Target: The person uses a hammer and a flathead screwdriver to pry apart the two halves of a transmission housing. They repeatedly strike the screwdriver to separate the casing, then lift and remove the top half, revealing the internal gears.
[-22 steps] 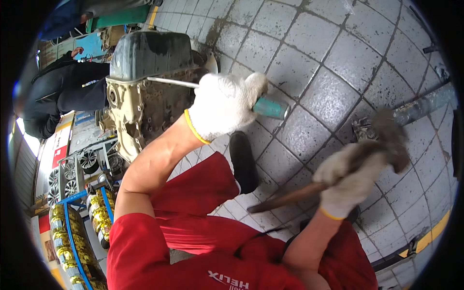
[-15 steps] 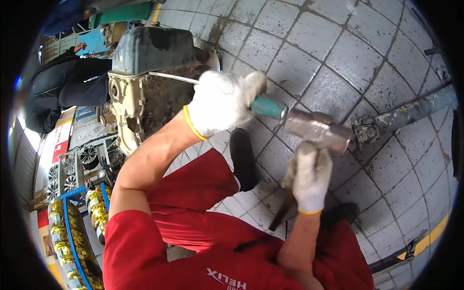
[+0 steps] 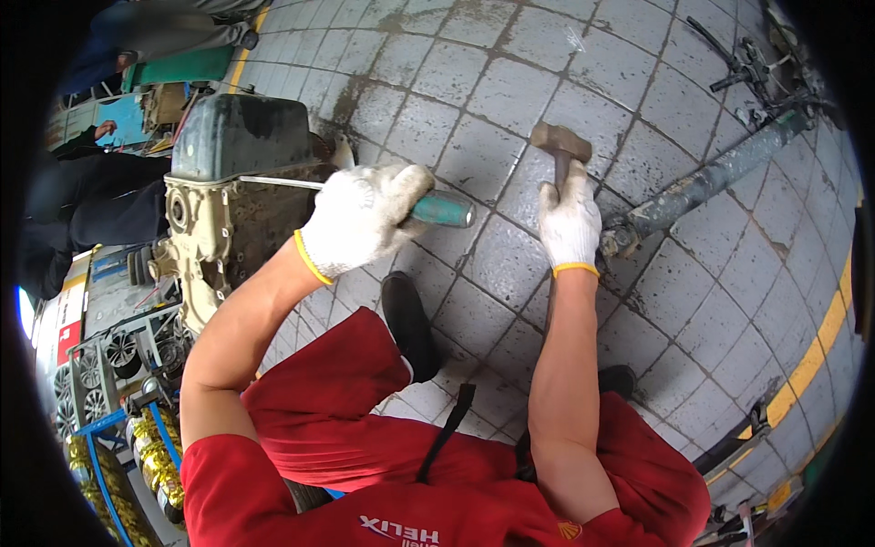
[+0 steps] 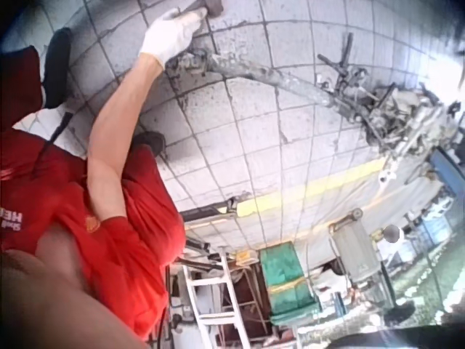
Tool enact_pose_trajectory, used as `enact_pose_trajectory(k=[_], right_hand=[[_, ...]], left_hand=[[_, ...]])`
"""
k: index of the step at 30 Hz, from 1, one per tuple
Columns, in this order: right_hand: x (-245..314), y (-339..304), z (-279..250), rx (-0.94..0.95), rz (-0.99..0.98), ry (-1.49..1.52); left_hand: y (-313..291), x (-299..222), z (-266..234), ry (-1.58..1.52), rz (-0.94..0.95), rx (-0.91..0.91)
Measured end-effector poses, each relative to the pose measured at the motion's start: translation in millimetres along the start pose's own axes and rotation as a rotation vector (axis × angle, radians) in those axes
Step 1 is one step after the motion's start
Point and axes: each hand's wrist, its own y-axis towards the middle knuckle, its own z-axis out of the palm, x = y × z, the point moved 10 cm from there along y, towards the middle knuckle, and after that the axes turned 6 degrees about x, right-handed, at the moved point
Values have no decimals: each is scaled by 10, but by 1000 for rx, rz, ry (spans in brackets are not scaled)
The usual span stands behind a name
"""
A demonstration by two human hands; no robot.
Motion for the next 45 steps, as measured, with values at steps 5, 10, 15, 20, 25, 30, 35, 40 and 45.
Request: enact_pose_trajectory(k=[5,10,15,20,25,30,35,40,45], right_hand=[[1073,-50,-236,130,-152,556],[2043,-316,323,1161,-214,557],[2275,-458,230,1276,-278,282],[2129,-539,269,993,-351,266],[1943,-832,248,941,-109,495],[1898,-970,233,889,-21,490],[1832,-1179,311,847,25,627],[1817,-1057,320,856,-35,567],[2037,-540,-35,700,-117,467]], left_hand=[[-310,113,-94,-49,-3,-43],[-765,365,-817,37,21,-233],[-2220,1873,-1426,652,-608,-369],[-2431,2426,-1215,457,-606,-256],[-2402,2399,-1203,480,-647,-300],[-2436,2399,-1225,442,-656,-319],[-2425,2360,-1227,413,-647,-333],[-2321,2349,-1303,432,-647,-366],[-2431,2325,-1251,450,-644,-327]])
